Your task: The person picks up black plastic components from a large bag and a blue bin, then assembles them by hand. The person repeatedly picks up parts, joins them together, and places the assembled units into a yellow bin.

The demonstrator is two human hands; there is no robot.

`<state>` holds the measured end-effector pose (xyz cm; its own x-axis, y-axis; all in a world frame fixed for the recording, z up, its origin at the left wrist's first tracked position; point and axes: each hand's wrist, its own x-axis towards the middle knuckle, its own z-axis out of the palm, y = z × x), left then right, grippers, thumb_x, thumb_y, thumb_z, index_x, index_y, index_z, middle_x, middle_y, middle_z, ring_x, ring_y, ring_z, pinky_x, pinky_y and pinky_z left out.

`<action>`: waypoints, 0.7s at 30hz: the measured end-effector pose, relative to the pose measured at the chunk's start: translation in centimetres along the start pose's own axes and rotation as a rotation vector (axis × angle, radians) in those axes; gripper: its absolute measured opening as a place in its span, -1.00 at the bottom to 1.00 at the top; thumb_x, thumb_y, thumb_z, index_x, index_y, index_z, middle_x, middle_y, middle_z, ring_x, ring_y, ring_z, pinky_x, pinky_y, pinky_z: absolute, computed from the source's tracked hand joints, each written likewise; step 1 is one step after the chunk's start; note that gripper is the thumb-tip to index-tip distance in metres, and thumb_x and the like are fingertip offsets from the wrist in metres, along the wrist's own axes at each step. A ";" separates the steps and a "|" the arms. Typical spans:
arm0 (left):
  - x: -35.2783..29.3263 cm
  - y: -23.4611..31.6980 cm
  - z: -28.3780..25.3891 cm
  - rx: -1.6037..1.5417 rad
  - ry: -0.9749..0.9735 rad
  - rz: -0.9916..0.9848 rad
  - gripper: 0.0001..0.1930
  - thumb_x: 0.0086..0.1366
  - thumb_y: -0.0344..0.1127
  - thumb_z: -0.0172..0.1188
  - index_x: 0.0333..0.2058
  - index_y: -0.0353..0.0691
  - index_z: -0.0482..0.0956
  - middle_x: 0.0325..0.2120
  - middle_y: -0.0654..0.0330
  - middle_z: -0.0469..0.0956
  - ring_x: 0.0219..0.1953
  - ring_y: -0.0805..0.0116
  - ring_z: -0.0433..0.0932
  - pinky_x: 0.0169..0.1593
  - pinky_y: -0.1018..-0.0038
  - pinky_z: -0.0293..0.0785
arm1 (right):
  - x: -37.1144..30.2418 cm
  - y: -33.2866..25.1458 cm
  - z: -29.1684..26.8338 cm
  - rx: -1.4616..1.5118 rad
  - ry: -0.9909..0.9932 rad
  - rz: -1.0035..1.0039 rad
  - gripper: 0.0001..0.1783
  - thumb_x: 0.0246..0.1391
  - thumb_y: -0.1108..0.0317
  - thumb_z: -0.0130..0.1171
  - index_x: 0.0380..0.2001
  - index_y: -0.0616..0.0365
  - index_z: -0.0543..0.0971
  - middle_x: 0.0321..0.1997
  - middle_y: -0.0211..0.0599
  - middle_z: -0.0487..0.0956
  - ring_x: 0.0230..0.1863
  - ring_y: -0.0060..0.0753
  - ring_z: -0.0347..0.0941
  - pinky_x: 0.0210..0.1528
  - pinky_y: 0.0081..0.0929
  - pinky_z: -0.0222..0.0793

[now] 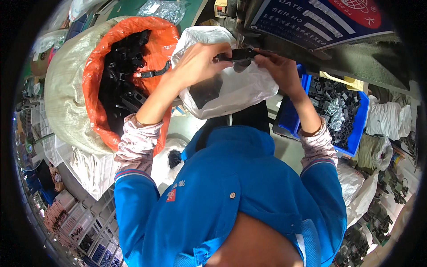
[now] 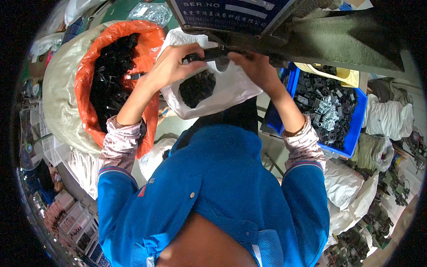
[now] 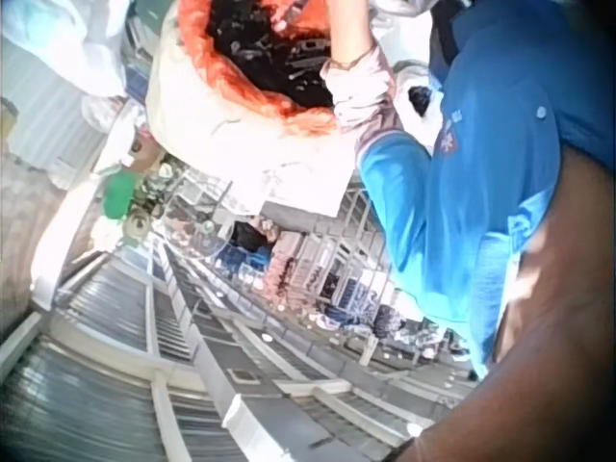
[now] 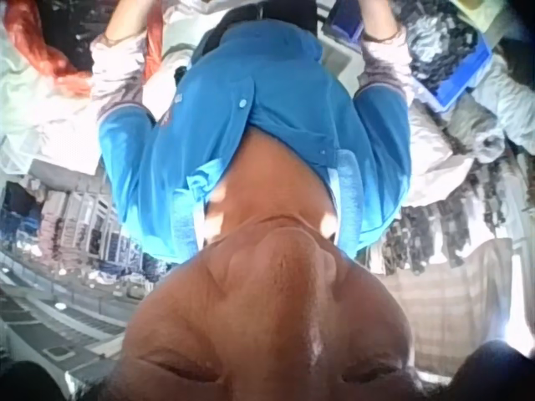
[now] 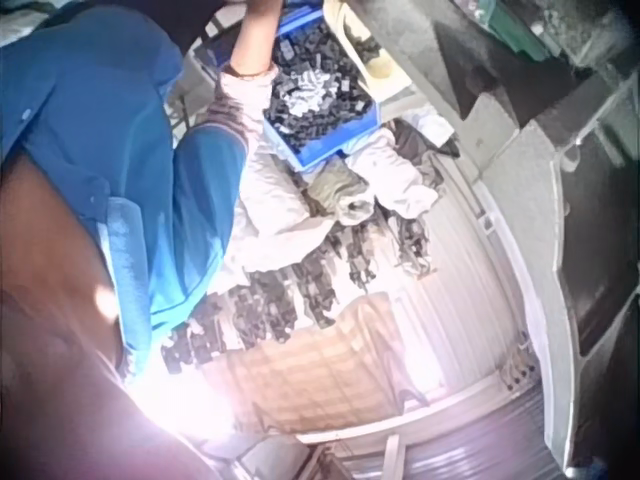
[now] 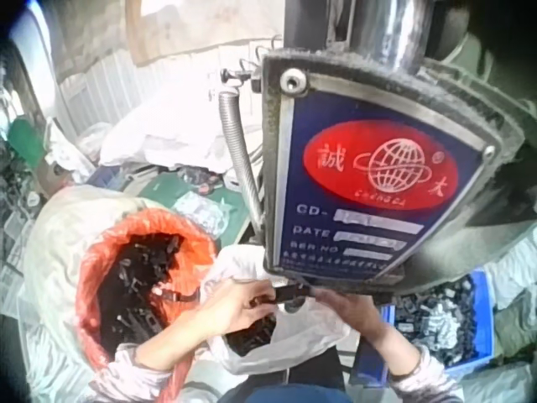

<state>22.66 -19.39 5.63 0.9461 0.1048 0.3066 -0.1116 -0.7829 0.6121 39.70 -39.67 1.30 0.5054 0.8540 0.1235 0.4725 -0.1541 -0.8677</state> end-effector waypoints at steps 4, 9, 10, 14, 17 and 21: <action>-0.9 0.7 0.0 -0.049 -0.056 -0.144 -0.76 0.14 -0.28 0.31 -0.24 -0.25 0.57 -0.48 0.01 0.59 -0.47 -0.02 0.56 -0.35 0.29 0.44 | 2.4 4.9 -0.5 -0.616 -0.142 -0.050 -0.63 0.08 0.43 0.13 0.00 0.10 0.56 0.00 -0.14 0.54 0.02 -0.11 0.44 0.11 -0.26 0.34; -0.3 0.6 0.0 -0.087 -0.034 -0.091 -0.78 0.14 -0.31 0.33 -0.27 -0.25 0.57 -0.51 -0.01 0.58 -0.50 -0.04 0.55 -0.39 0.27 0.44 | 6.7 14.0 1.5 -1.145 -0.201 0.014 -0.56 0.24 0.24 -0.05 0.16 0.07 0.44 0.22 0.01 0.40 0.23 0.09 0.30 0.25 -0.02 0.20; -0.4 0.6 -0.1 -0.082 -0.046 -0.117 -0.78 0.14 -0.30 0.32 -0.27 -0.25 0.57 -0.52 -0.01 0.58 -0.51 -0.03 0.55 -0.39 0.27 0.43 | 6.8 14.1 1.8 -1.130 -0.183 0.012 -0.56 0.23 0.23 -0.04 0.16 0.07 0.44 0.21 0.02 0.40 0.22 0.10 0.30 0.25 -0.02 0.20; -0.5 0.6 -0.3 -0.060 -0.043 -0.109 -0.79 0.15 -0.32 0.32 -0.27 -0.28 0.58 -0.45 -0.03 0.60 -0.44 -0.01 0.59 -0.32 0.28 0.49 | 7.0 14.3 2.4 -1.006 -0.133 0.010 -0.56 0.21 0.22 -0.01 0.13 0.07 0.46 0.19 0.05 0.42 0.21 0.13 0.31 0.25 -0.02 0.21; -1.8 0.3 0.8 0.034 0.131 0.081 -0.80 0.12 -0.37 0.31 -0.29 -0.31 0.60 -0.32 -0.03 0.61 -0.36 0.01 0.61 -0.23 0.27 0.54 | 6.9 14.7 2.4 -0.920 -0.100 0.014 -0.56 0.19 0.20 0.01 0.11 0.07 0.47 0.17 0.07 0.43 0.19 0.16 0.31 0.25 -0.03 0.21; -6.1 -1.5 5.2 0.263 0.113 0.253 -0.84 0.11 -0.29 0.27 -0.34 -0.21 0.61 -0.11 0.10 0.59 -0.19 0.14 0.59 -0.18 0.34 0.53 | 7.3 15.6 1.9 -0.855 -0.004 0.107 -0.56 0.16 0.18 0.04 0.09 0.07 0.48 0.14 0.09 0.44 0.17 0.19 0.32 0.24 -0.03 0.21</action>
<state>18.61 -22.03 -0.93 0.8574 -0.0565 0.5115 -0.2415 -0.9219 0.3031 49.40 -34.90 -12.27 0.5761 0.8153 0.0587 0.8049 -0.5533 -0.2143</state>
